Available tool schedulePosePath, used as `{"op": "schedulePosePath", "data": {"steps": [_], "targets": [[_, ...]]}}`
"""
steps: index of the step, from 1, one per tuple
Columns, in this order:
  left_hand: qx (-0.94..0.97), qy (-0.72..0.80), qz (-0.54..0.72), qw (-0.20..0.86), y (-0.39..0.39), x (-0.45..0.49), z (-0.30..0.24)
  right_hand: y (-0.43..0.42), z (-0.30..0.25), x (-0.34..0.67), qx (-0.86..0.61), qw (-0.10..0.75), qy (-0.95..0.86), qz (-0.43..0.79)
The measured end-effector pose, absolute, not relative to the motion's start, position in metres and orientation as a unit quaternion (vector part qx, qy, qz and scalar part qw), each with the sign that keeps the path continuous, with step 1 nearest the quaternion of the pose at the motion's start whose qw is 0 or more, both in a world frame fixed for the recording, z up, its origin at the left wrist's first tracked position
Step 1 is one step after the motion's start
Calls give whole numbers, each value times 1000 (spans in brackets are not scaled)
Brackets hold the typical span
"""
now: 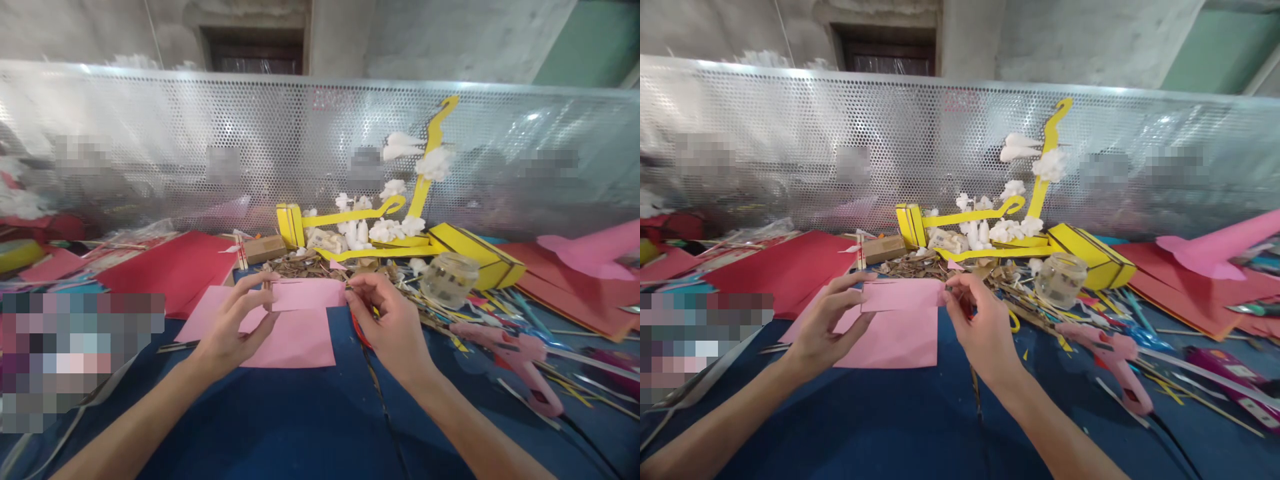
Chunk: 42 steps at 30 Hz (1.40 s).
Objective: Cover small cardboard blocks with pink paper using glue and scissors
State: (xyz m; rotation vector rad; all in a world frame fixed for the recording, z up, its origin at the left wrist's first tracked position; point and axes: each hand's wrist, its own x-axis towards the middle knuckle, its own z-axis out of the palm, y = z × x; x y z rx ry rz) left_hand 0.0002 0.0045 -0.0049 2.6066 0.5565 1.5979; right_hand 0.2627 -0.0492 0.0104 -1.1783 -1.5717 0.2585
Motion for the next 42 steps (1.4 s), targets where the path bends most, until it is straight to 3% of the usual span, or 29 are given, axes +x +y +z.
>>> {"op": "schedulePosePath", "data": {"steps": [10,18,25,33,42], "targets": [[784,217,548,196,7,4,-17,-52,15,264,-448,519,-727,-31],[764,248,544,244,4,7,-14,-52,9,261,-422,446,-785,-85],[762,250,543,249,7,5,-17,-52,10,262,-435,437,-782,-86],[810,292,482,159,1,7,-18,-59,3,248,-437,362,-819,-92],[662,364,609,242,20,5,-16,-30,8,286,-510,525,-677,-69]]}}
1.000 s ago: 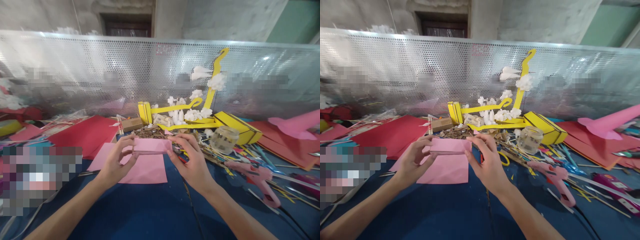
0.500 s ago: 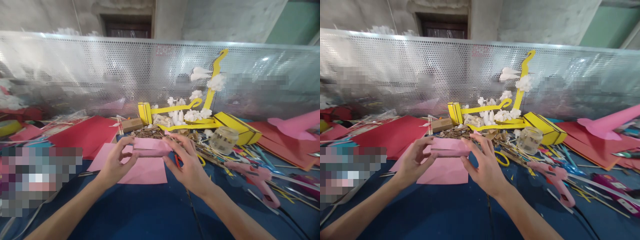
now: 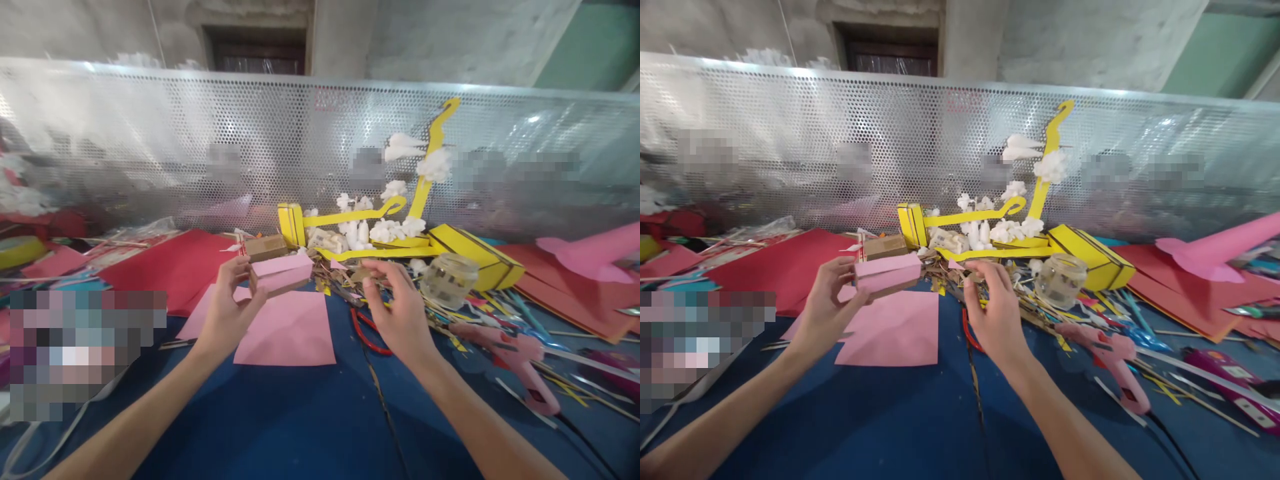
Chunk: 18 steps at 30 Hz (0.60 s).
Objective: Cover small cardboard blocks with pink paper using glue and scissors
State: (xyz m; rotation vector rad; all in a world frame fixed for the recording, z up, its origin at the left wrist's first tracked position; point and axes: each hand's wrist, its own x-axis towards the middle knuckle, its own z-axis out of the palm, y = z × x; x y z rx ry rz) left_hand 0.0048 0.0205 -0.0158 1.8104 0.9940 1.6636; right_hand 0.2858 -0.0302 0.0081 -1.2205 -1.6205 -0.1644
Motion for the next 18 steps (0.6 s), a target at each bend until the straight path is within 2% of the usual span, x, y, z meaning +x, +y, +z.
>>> {"op": "schedulePosePath", "data": {"steps": [6,10,16,18], "targets": [[574,390,635,340,29,-2,-11,-14,-5,311,-571,395,-719,-37],[589,382,614,363,27,0,-14,-16,-8,304,-564,367,-739,-23],[551,395,669,306,33,-6,-8,-30,-6,257,-460,317,-826,76],[530,399,700,266,37,-11,-5,-31,-4,231,-416,251,-869,94]]}}
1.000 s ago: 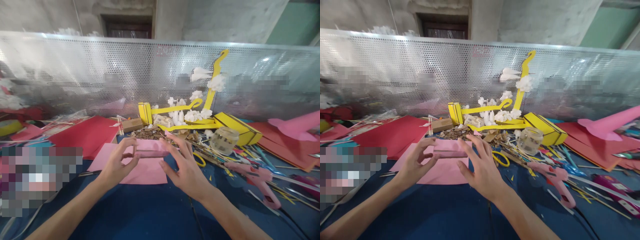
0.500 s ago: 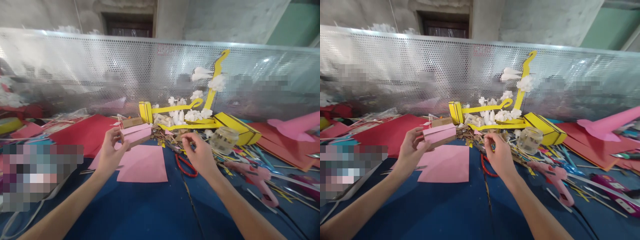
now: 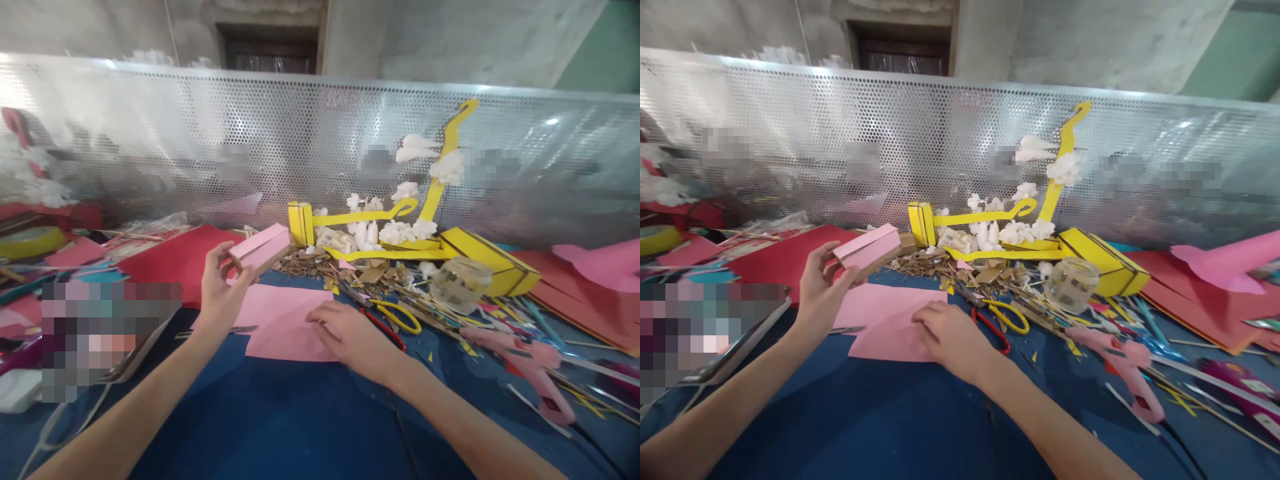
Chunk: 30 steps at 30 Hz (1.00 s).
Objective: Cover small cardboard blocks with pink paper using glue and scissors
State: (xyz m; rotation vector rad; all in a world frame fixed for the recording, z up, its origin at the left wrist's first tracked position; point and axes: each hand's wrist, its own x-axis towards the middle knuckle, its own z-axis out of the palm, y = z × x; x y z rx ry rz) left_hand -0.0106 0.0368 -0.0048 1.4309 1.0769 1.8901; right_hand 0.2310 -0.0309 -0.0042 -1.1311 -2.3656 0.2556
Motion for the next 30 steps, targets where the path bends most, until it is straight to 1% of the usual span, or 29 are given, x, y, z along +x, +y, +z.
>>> {"op": "schedulePosePath", "data": {"steps": [2,3,4,9,12,17,21,27,30], "targets": [[518,389,723,241,40,-15,-1,-28,-1,201,-391,155,-903,84],[515,384,730,232,41,-16,0,-25,2,184,-395,124,-907,77],[515,381,734,225,41,-18,2,-21,4,168,-400,117,-906,76],[540,369,744,136,42,-26,11,4,5,91,-425,89,-897,81],[547,357,751,99,46,-33,10,11,2,66,-435,73,-895,71],[548,382,736,109,52,-37,6,2,6,79,-413,67,-907,46],[556,369,738,103,49,-35,9,-1,13,99,-421,75,-903,44],[581,353,731,56,47,-39,12,15,7,71,-421,49,-904,52],[590,362,719,53,48,-41,9,14,8,64,-400,35,-915,40]]}}
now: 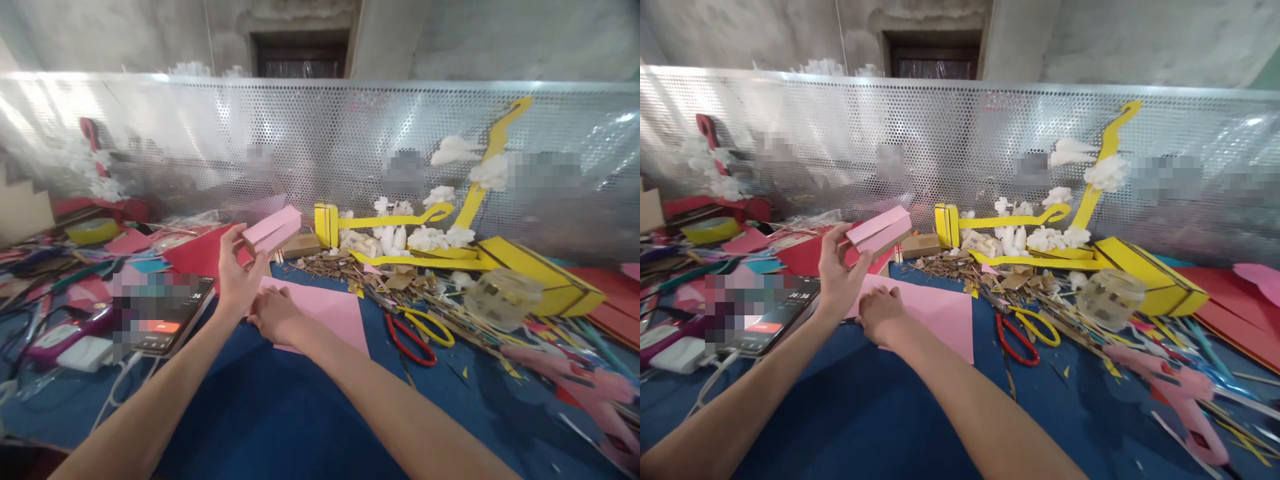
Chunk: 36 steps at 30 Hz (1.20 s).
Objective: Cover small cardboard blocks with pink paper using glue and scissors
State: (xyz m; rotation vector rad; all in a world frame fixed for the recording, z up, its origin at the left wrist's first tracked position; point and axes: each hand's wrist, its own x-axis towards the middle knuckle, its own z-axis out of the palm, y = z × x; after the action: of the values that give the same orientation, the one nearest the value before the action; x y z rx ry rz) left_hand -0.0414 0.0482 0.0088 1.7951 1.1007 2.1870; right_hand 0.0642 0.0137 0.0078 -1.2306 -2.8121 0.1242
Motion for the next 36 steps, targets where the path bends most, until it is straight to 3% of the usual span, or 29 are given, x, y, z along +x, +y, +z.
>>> {"op": "schedulePosePath", "data": {"steps": [9,13,17,20,26,36], "targets": [[674,341,640,141,41,-25,-6,-39,15,165,-405,21,-913,-37],[709,334,607,132,31,-13,-10,-53,2,221,-453,194,-868,56],[777,321,539,53,22,-7,-13,-52,-2,242,-452,396,-773,204],[809,303,504,19,18,-4,-15,-50,-2,236,-401,466,-721,320],[812,288,505,51,14,2,-20,-47,-15,214,-309,477,-614,548],[799,284,528,47,9,2,-16,-44,-11,216,-354,482,-584,549]]}}
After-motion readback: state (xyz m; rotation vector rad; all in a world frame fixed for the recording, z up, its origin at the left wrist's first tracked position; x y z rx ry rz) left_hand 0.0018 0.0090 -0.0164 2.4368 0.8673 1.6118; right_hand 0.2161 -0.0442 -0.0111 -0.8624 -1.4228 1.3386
